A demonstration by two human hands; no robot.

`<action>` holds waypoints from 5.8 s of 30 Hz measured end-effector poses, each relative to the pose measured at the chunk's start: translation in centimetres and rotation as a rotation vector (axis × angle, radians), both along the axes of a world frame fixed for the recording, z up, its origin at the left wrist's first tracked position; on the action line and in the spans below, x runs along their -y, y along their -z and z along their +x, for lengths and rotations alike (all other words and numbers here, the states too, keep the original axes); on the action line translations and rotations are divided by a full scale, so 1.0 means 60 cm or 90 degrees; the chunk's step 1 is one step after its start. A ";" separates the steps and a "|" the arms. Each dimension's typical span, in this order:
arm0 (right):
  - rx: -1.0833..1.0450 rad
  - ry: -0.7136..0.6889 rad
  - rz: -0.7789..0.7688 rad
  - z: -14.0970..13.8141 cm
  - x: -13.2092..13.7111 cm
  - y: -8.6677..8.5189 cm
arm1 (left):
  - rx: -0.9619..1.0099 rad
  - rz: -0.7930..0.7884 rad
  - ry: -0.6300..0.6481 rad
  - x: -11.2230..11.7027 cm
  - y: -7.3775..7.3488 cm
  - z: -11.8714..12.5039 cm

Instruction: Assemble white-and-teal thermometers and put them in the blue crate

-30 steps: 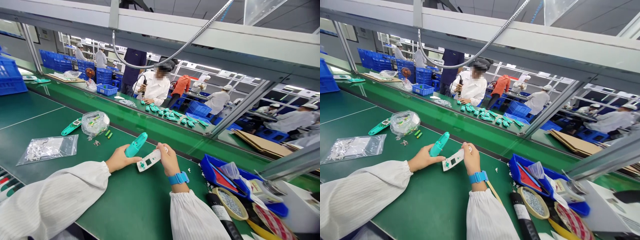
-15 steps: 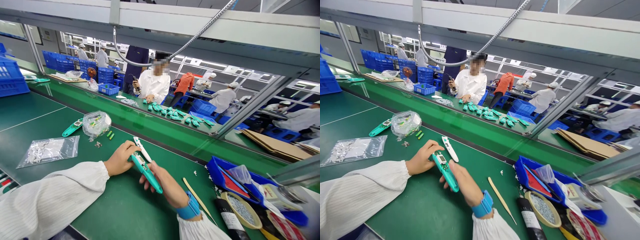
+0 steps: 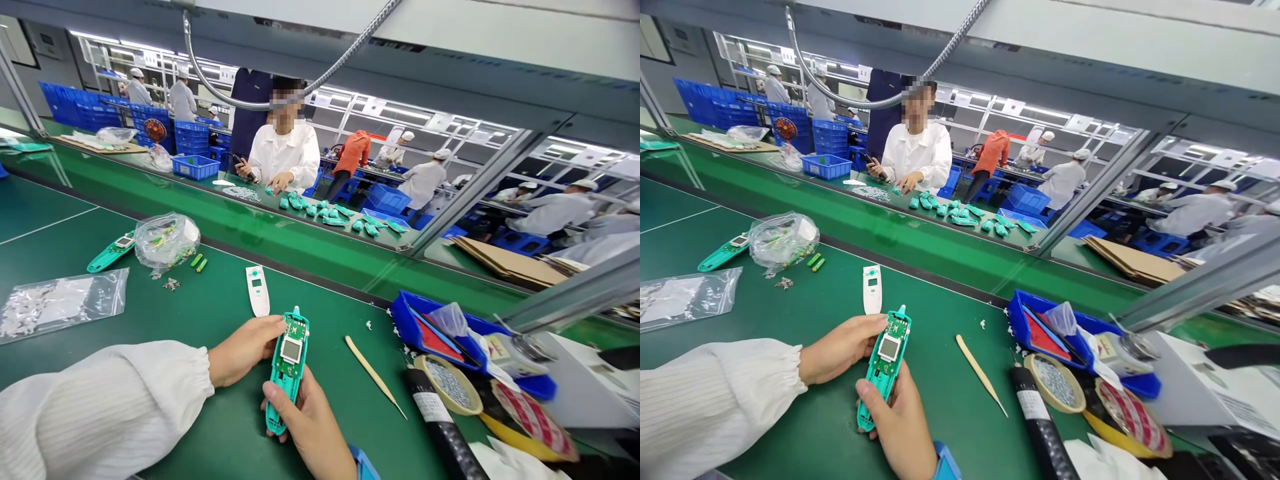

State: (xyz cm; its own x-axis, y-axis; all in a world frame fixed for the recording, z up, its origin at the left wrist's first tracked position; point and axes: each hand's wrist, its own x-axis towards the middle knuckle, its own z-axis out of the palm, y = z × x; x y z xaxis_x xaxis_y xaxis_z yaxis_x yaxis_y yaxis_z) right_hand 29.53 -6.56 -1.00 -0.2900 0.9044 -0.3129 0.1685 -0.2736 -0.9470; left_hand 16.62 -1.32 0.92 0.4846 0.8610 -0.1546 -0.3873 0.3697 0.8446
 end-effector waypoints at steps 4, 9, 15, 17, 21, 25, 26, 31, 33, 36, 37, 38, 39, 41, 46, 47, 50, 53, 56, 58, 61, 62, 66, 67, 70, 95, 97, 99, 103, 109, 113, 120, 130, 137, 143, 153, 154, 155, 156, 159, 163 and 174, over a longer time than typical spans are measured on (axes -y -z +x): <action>-0.005 -0.019 0.019 0.001 0.001 0.006 | -0.007 0.018 0.000 0.012 0.005 0.006; 0.075 -0.108 0.018 0.026 0.000 -0.010 | -0.095 0.066 0.016 0.014 0.009 -0.001; 0.480 0.091 0.302 0.138 -0.032 -0.023 | -0.371 0.231 0.051 0.015 -0.003 -0.014; 0.664 0.139 0.395 0.178 -0.053 -0.019 | -0.452 0.299 0.087 0.017 -0.010 -0.015; 0.816 0.097 0.357 0.216 -0.080 -0.003 | -0.552 0.343 0.158 0.023 -0.016 -0.012; 0.714 0.096 0.313 0.203 -0.073 0.002 | -0.648 0.404 0.169 0.028 -0.013 -0.005; 0.647 0.132 0.316 0.195 -0.067 -0.002 | -0.667 0.423 0.167 0.030 -0.013 -0.002; 0.183 0.280 0.320 0.147 -0.032 -0.034 | -0.754 0.554 0.149 0.041 -0.009 0.008; 0.129 0.270 0.323 0.129 -0.022 -0.039 | -0.783 0.577 0.148 0.043 -0.005 0.009; 0.155 0.248 0.345 0.113 -0.016 -0.027 | -0.782 0.562 0.132 0.044 0.001 0.007; 0.172 0.234 0.344 0.111 -0.016 -0.020 | -0.776 0.552 0.121 0.044 0.003 0.005; 0.185 0.218 0.337 0.110 -0.016 -0.015 | -0.769 0.539 0.111 0.044 0.005 0.004; 0.194 0.206 0.328 0.109 -0.017 -0.010 | -0.763 0.527 0.101 0.044 0.008 0.003; 0.188 0.203 0.326 0.107 -0.016 -0.008 | -0.755 0.516 0.087 0.045 0.013 0.002; 0.043 0.205 0.380 0.092 0.000 -0.022 | -0.744 0.551 0.051 0.049 0.026 0.002; 0.023 0.195 0.377 0.087 0.003 -0.022 | -0.745 0.559 0.045 0.049 0.028 0.002; 0.010 0.166 0.364 0.077 0.011 -0.014 | -0.756 0.580 0.040 0.048 0.032 0.004; 0.032 0.138 0.364 0.072 0.011 -0.005 | -0.769 0.595 0.042 0.047 0.032 0.005; 0.057 0.121 0.377 0.071 0.008 0.000 | -0.773 0.603 0.044 0.047 0.032 0.006; 0.066 0.117 0.386 0.071 0.006 0.001 | -0.770 0.607 0.046 0.048 0.032 0.005; 0.073 0.116 0.394 0.070 0.005 0.003 | -0.767 0.606 0.051 0.047 0.032 0.004; 0.075 0.116 0.395 0.070 0.005 0.003 | -0.767 0.604 0.053 0.047 0.032 0.004; 0.086 0.107 0.396 0.070 0.006 0.005 | -0.769 0.604 0.062 0.045 0.030 0.004; 0.089 0.103 0.400 0.071 0.007 0.006 | -0.769 0.606 0.062 0.045 0.030 0.004; 0.109 0.088 0.421 0.071 0.007 0.007 | -0.770 0.614 0.057 0.046 0.031 0.004; 0.244 0.093 0.540 0.050 0.002 0.003 | -0.775 0.627 0.056 0.045 0.034 0.005; 0.260 0.093 0.539 0.049 0.002 0.004 | -0.776 0.626 0.055 0.045 0.034 0.005; 0.270 0.097 0.536 0.047 0.002 0.003 | -0.778 0.625 0.056 0.045 0.034 0.004; 0.284 0.087 0.553 0.045 0.005 0.002 | -0.780 0.621 0.057 0.046 0.034 0.003; 0.257 0.113 0.503 0.048 0.008 0.004 | -0.766 0.605 0.074 0.048 0.025 0.000; 0.205 0.139 0.472 0.049 0.009 0.004 | -0.714 0.589 0.102 0.048 0.020 -0.009; 0.047 0.166 0.424 0.044 0.011 -0.002 | -0.713 0.611 0.159 0.045 0.022 -0.014; 0.061 0.095 0.409 0.036 0.004 0.005 | -0.700 0.632 0.181 0.040 0.027 -0.018; 0.104 0.070 0.438 0.036 0.001 0.003 | -0.678 0.599 0.182 0.040 0.027 -0.017; 0.125 0.061 0.457 0.036 0.000 0.003 | -0.676 0.594 0.185 0.040 0.027 -0.018; 0.201 0.066 0.484 0.030 -0.003 0.001 | -0.679 0.624 0.150 0.047 0.032 -0.018; 0.208 0.070 0.484 0.029 -0.003 0.001 | -0.683 0.632 0.147 0.048 0.032 -0.018; 0.215 0.075 0.483 0.028 -0.003 0.002 | -0.687 0.641 0.144 0.049 0.033 -0.018; 0.220 0.079 0.482 0.027 -0.003 0.002 | -0.690 0.650 0.141 0.049 0.033 -0.018; 0.228 0.091 0.469 0.024 -0.004 0.002 | -0.700 0.673 0.135 0.050 0.034 -0.018; 0.213 0.102 0.439 0.021 -0.007 0.001 | -0.709 0.678 0.130 0.052 0.034 -0.018; -0.020 0.204 0.364 0.050 0.032 -0.007 | -0.752 0.747 0.141 0.060 0.030 -0.015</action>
